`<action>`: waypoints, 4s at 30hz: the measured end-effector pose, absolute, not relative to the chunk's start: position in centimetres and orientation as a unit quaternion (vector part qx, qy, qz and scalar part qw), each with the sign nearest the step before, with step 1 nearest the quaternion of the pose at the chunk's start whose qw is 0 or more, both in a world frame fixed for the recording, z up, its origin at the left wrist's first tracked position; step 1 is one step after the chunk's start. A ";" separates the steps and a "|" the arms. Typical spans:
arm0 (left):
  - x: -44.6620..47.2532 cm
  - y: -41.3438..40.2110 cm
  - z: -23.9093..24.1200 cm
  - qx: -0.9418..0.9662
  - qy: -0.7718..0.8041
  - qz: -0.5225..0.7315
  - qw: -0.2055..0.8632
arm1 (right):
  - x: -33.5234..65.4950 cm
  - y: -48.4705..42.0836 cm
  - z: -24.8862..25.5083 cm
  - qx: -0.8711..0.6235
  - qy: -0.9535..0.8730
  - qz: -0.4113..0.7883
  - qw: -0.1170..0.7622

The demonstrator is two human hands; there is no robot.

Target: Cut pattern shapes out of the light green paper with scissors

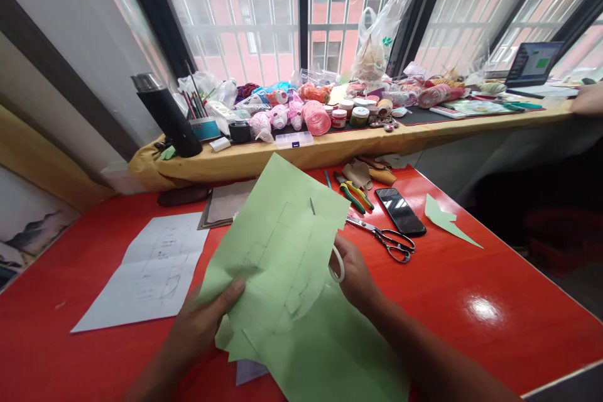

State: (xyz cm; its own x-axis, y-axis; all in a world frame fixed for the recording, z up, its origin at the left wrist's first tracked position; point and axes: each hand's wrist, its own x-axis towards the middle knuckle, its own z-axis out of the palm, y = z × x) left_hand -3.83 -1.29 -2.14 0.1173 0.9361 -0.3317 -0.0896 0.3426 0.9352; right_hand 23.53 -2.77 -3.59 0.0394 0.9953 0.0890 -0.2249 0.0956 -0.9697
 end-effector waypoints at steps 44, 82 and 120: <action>-3.3 -1.5 -0.3 0.500 0.525 0.294 0.622 | 23.7 -2.4 -3.1 -0.470 -0.421 0.488 0.602; -4.2 -1.1 -0.3 0.560 0.515 0.216 0.612 | 23.9 -2.6 -2.2 -0.486 -0.373 0.518 0.597; 15.7 12.0 0.1 0.956 0.291 0.009 0.034 | 26.6 0.9 -5.9 -0.478 -0.319 0.446 0.686</action>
